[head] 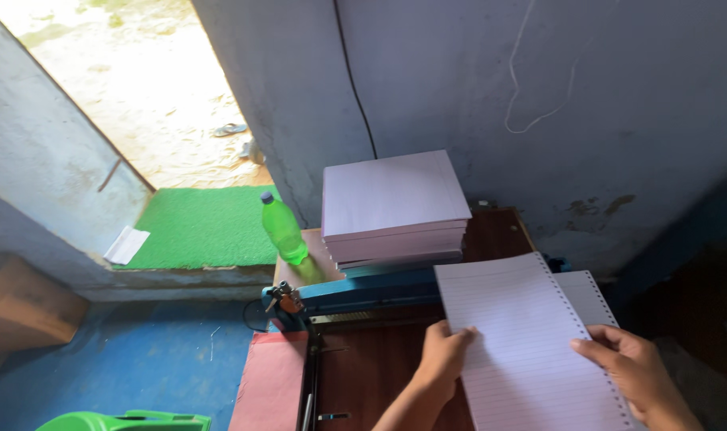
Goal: The person repeatedly places lined paper sheets into a manual binding machine, presses the handle to bind them, and stacks the finished notebooks. The person also handles a printed cover sheet and places it on the stack.
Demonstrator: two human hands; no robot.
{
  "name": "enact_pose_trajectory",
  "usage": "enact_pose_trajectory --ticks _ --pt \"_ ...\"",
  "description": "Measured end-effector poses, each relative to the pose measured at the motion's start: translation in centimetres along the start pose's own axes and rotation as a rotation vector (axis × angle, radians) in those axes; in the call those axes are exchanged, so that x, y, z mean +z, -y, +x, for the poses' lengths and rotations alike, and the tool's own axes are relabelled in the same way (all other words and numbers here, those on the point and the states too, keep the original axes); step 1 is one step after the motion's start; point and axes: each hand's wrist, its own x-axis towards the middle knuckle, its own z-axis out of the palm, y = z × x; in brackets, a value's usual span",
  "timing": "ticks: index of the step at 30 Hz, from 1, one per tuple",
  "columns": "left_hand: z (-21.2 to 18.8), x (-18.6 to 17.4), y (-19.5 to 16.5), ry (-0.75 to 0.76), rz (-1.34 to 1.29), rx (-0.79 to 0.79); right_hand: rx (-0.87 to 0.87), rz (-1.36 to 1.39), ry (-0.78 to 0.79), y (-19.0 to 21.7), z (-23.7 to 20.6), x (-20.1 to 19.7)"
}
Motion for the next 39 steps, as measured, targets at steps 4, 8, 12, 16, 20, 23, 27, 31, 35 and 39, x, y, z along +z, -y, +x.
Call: enact_pose_trajectory --ticks 4,8,12,16,20,23,27,31,35,39 --pt "1.0 3.2 -0.6 0.081 0.103 0.006 0.122 -0.126 -0.067 -1.8 1.6 -2.9" --pt "2.0 5.1 -1.2 0.109 0.217 -0.029 0.173 -0.303 -0.118 -2.9 3.0 -4.6" --pt "2.7 6.3 -0.7 0.138 0.288 -0.021 0.192 -0.416 -0.111 -3.9 4.4 -6.0" --pt "2.5 6.8 -0.5 0.146 0.323 0.000 0.205 -0.482 -0.105 -5.4 5.6 -6.7" --pt "1.6 7.1 -1.7 0.075 0.331 0.007 0.134 -0.555 -0.110 -6.9 6.5 -7.2" --pt "0.5 6.9 -2.5 0.036 0.364 0.045 0.142 -0.583 -0.128 -7.6 7.0 -7.3" --pt "-0.3 6.6 -2.8 0.046 0.394 0.084 0.174 -0.629 -0.116 -8.0 7.4 -7.3" --pt "-0.6 6.6 -2.6 0.009 0.450 0.129 0.134 -0.667 -0.115 -7.9 7.3 -7.0" --pt "-0.8 6.7 -2.6 -0.023 0.520 0.200 0.170 -0.714 -0.111 -7.6 7.1 -6.6" --pt "-1.2 6.8 -2.7 -0.005 0.510 0.078 0.164 -0.753 -0.108 -7.9 7.2 -6.6"
